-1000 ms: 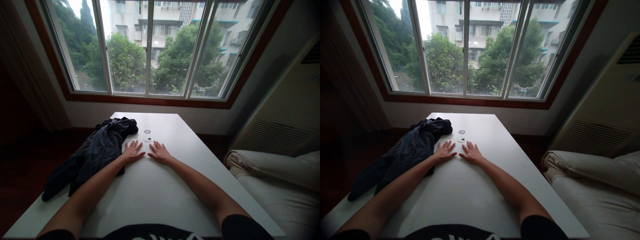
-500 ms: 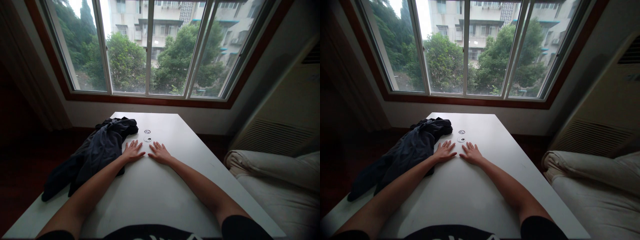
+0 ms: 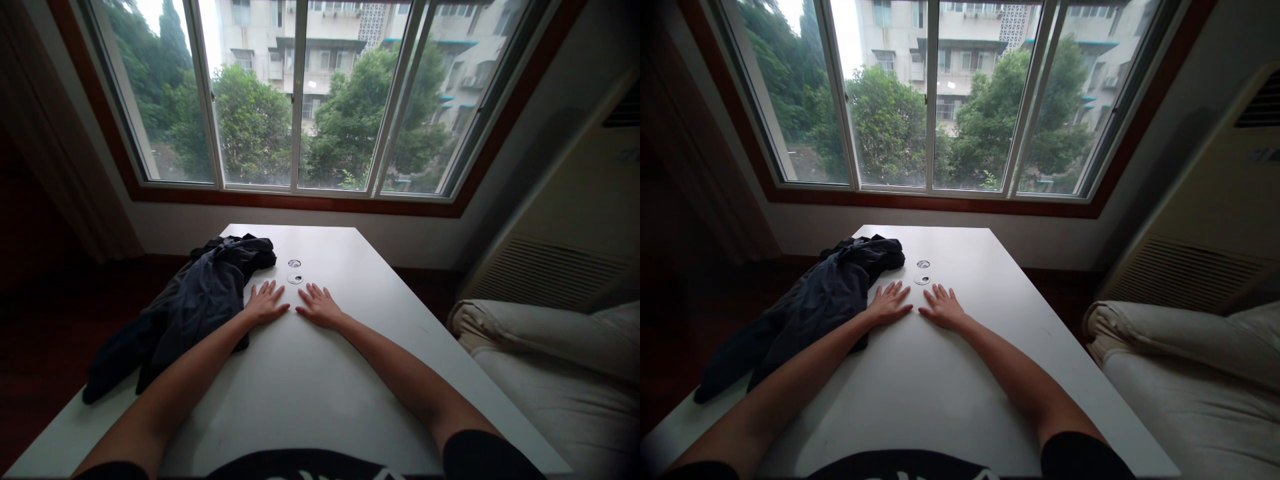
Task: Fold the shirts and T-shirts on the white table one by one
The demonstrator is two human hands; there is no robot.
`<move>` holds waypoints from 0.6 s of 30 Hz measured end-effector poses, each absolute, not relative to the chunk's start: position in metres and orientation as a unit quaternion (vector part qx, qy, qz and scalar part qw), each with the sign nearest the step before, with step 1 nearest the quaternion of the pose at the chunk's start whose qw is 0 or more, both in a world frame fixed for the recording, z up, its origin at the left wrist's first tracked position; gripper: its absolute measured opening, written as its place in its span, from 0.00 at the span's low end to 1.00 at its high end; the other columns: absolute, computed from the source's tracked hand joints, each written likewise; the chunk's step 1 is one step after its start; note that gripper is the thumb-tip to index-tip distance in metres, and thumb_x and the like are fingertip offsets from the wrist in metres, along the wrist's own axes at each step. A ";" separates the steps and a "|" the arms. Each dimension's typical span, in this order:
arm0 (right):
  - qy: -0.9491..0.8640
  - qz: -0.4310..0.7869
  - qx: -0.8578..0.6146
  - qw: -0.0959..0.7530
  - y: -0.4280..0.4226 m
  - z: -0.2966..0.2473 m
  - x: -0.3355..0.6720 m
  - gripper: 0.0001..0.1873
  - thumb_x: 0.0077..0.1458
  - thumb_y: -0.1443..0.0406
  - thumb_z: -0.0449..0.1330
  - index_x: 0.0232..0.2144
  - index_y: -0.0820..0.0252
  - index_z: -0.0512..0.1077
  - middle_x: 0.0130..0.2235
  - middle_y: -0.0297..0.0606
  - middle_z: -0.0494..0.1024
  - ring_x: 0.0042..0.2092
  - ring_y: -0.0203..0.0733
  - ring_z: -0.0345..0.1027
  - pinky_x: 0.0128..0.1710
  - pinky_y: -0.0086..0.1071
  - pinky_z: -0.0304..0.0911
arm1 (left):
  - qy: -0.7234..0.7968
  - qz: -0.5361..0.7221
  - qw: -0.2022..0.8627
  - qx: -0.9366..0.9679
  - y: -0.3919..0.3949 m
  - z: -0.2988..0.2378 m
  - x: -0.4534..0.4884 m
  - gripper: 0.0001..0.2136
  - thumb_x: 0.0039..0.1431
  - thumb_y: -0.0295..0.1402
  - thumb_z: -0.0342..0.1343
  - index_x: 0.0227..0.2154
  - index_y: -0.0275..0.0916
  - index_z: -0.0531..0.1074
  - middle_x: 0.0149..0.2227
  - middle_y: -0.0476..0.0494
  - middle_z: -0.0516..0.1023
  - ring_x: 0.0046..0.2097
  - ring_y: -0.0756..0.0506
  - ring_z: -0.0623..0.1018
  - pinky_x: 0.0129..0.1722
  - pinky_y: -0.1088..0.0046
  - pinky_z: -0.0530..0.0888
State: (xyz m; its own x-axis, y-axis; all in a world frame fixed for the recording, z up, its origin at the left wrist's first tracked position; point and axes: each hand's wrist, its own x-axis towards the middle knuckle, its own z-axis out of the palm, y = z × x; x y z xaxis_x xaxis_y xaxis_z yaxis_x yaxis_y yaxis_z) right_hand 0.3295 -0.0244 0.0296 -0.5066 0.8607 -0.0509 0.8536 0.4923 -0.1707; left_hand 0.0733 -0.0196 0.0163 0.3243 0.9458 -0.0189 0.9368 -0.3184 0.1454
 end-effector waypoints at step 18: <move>-0.863 0.083 -0.499 0.021 -0.027 0.032 0.329 0.46 0.66 0.35 0.37 0.76 0.51 0.45 0.77 0.43 0.35 0.77 0.55 0.27 0.72 0.52 0.24 | 0.584 0.032 0.063 0.809 -0.023 0.020 0.075 0.40 0.67 0.63 0.37 0.75 0.48 0.49 0.77 0.38 0.40 0.76 0.31 0.40 0.70 0.39 0.40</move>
State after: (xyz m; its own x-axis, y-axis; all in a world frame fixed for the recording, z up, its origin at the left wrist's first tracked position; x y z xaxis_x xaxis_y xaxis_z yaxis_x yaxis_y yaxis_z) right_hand 0.3287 -0.0271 0.0325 -0.5019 0.8637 -0.0468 0.8567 0.4889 -0.1647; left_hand 0.0749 -0.0225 0.0197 0.3162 0.9484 -0.0223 0.9403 -0.3102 0.1398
